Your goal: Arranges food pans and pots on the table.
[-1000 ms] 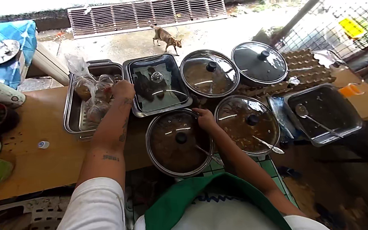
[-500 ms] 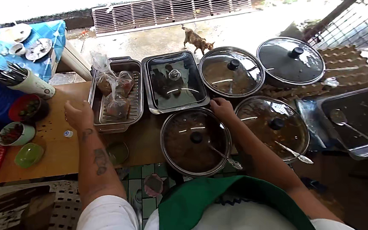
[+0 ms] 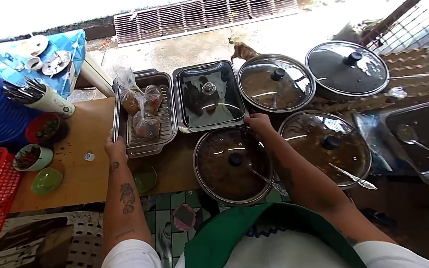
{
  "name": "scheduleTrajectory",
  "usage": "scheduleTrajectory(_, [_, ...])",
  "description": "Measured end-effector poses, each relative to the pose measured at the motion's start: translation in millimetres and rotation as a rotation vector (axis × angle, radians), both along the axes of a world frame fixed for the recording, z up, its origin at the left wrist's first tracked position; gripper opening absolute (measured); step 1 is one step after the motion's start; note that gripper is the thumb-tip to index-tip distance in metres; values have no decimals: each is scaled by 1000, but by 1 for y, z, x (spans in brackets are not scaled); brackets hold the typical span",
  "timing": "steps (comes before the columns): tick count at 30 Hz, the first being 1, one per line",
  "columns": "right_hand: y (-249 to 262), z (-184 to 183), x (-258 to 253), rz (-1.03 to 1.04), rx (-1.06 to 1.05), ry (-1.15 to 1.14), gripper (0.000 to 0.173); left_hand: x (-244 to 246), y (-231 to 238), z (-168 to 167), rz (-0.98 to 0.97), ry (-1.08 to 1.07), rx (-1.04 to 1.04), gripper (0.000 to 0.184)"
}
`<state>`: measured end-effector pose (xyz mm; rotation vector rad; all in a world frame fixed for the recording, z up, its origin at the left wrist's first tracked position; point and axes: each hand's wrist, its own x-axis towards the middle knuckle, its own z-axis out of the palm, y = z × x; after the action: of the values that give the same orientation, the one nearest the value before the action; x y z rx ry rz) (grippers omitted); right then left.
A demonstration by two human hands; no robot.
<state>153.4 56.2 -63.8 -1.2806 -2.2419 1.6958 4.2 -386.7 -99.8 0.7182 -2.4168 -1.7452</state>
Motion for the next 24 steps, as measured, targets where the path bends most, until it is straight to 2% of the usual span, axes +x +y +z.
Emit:
scheduleTrajectory(6, [0,2,-3,-6,23,-40,32,-16,2,1,-42,-39,-108,39])
scheduleTrajectory(13, [4,2,-1,29,53,-28,26,-17,1,3,-140,-78,-129,42])
scheduleTrajectory(15, [5,4,1,101,168,-80,29,-18,-2,3,-158,-79,-151,45])
scheduleTrajectory(17, [-1,22,6,229,367,-219,36,-18,-3,7,-173,-66,-340,55])
scheduleTrajectory(18, [-8,32,8,274,454,-280,38,-17,1,16,-171,-39,-470,66])
scheduleTrajectory(19, [-14,38,9,300,518,-304,40,-14,12,31,-167,11,-569,75])
scheduleTrajectory(21, [-21,35,8,309,561,-268,42,-4,56,70,-211,204,-636,72])
scheduleTrajectory(24, [-22,17,8,287,530,-173,47,1,143,102,-540,365,-620,60])
